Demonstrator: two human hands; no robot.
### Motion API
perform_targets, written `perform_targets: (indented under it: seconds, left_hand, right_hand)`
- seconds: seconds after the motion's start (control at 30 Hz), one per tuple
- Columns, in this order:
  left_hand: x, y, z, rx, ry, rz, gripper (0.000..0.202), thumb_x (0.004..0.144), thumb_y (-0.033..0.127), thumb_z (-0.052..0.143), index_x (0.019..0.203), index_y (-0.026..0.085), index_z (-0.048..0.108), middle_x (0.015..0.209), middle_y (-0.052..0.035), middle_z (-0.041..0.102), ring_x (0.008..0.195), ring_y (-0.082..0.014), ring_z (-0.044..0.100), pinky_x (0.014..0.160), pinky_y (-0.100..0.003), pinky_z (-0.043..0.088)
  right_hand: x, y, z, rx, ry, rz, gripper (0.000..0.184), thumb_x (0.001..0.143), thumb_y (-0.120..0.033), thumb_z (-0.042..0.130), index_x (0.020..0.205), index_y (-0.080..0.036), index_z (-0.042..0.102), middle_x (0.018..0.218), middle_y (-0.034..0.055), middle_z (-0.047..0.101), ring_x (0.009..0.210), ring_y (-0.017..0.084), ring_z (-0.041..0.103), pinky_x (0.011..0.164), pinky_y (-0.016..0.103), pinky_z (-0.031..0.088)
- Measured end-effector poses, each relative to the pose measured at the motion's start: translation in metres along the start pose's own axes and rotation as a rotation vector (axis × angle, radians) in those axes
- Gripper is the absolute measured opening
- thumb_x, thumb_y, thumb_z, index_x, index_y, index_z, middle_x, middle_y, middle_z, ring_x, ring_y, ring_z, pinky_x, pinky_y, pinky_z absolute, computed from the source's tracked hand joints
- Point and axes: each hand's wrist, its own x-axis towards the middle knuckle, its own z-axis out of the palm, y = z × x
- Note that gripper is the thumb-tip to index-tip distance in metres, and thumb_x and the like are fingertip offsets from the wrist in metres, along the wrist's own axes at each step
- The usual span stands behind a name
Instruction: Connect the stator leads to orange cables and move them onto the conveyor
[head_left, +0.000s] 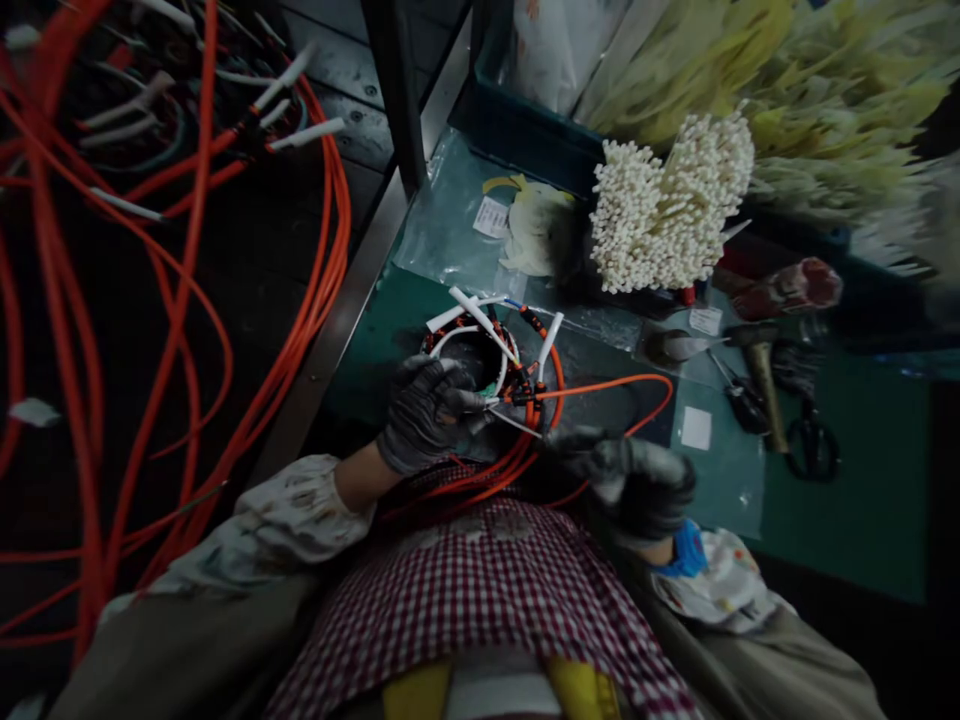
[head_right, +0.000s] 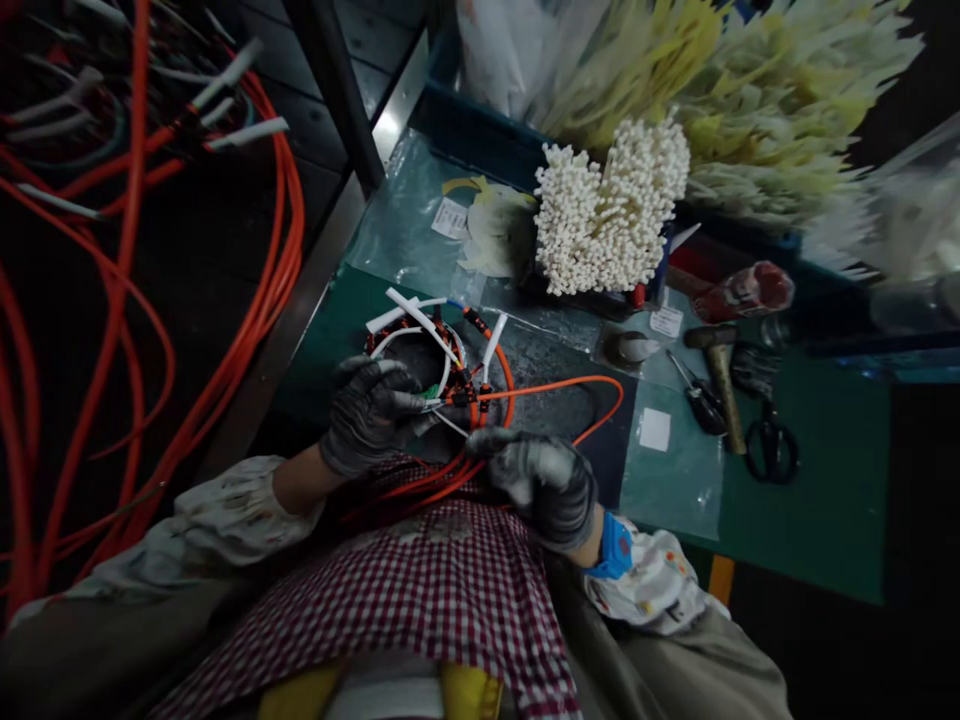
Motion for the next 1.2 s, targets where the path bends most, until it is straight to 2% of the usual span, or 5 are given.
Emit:
perform_targets:
  seconds: [0.13, 0.4, 0.73, 0.9, 1.2]
  left_hand:
    - [0.002, 0.002, -0.003, -0.036, -0.021, 0.005, 0.013, 0.109, 0.041, 0.07, 0.103, 0.031, 0.074, 0.106, 0.0029, 0.088, 0.113, -0.0226, 0.08, 0.112, -0.043, 0.058]
    - [-0.003, -0.003, -0.003, -0.111, -0.064, -0.03, 0.011, 0.101, 0.038, 0.075, 0.109, 0.033, 0.082, 0.112, -0.0005, 0.09, 0.121, -0.0259, 0.08, 0.118, -0.05, 0.056]
    - [-0.001, 0.004, -0.005, -0.055, -0.073, -0.082, 0.019, 0.106, 0.043, 0.068, 0.097, 0.031, 0.08, 0.116, 0.0022, 0.088, 0.121, -0.0253, 0.08, 0.118, -0.048, 0.06]
    - [0.0, 0.0, -0.003, -0.075, -0.073, -0.049, 0.018, 0.105, 0.044, 0.073, 0.094, 0.033, 0.08, 0.107, 0.0005, 0.088, 0.113, -0.0247, 0.081, 0.113, -0.049, 0.061]
    - [-0.002, -0.003, -0.004, -0.108, -0.118, -0.064, 0.01, 0.105, 0.042, 0.073, 0.104, 0.036, 0.081, 0.115, 0.0024, 0.088, 0.118, -0.0265, 0.08, 0.116, -0.05, 0.057]
  right_hand:
    - [0.006, 0.012, 0.002, -0.091, -0.185, -0.144, 0.031, 0.112, -0.045, 0.067, 0.112, -0.023, 0.089, 0.081, 0.0047, 0.085, 0.065, 0.02, 0.077, 0.063, 0.032, 0.065]
    - [0.09, 0.009, 0.007, -0.534, -0.104, -0.238, 0.033, 0.112, -0.049, 0.072, 0.126, -0.023, 0.088, 0.094, 0.0088, 0.087, 0.078, 0.023, 0.078, 0.069, 0.032, 0.056]
    - [0.12, 0.005, -0.005, 0.201, -0.334, -0.06, 0.034, 0.108, -0.055, 0.076, 0.112, -0.023, 0.087, 0.104, 0.0037, 0.088, 0.094, 0.021, 0.081, 0.088, 0.036, 0.069]
    - [0.114, 0.011, -0.008, 0.183, -0.326, -0.066, 0.029, 0.097, -0.05, 0.09, 0.103, -0.021, 0.086, 0.101, 0.0049, 0.089, 0.091, 0.022, 0.083, 0.089, 0.039, 0.071]
    - [0.112, 0.026, -0.005, 0.088, -0.336, -0.277, 0.027, 0.109, -0.046, 0.079, 0.112, -0.021, 0.086, 0.104, 0.0075, 0.09, 0.09, 0.02, 0.085, 0.086, 0.035, 0.072]
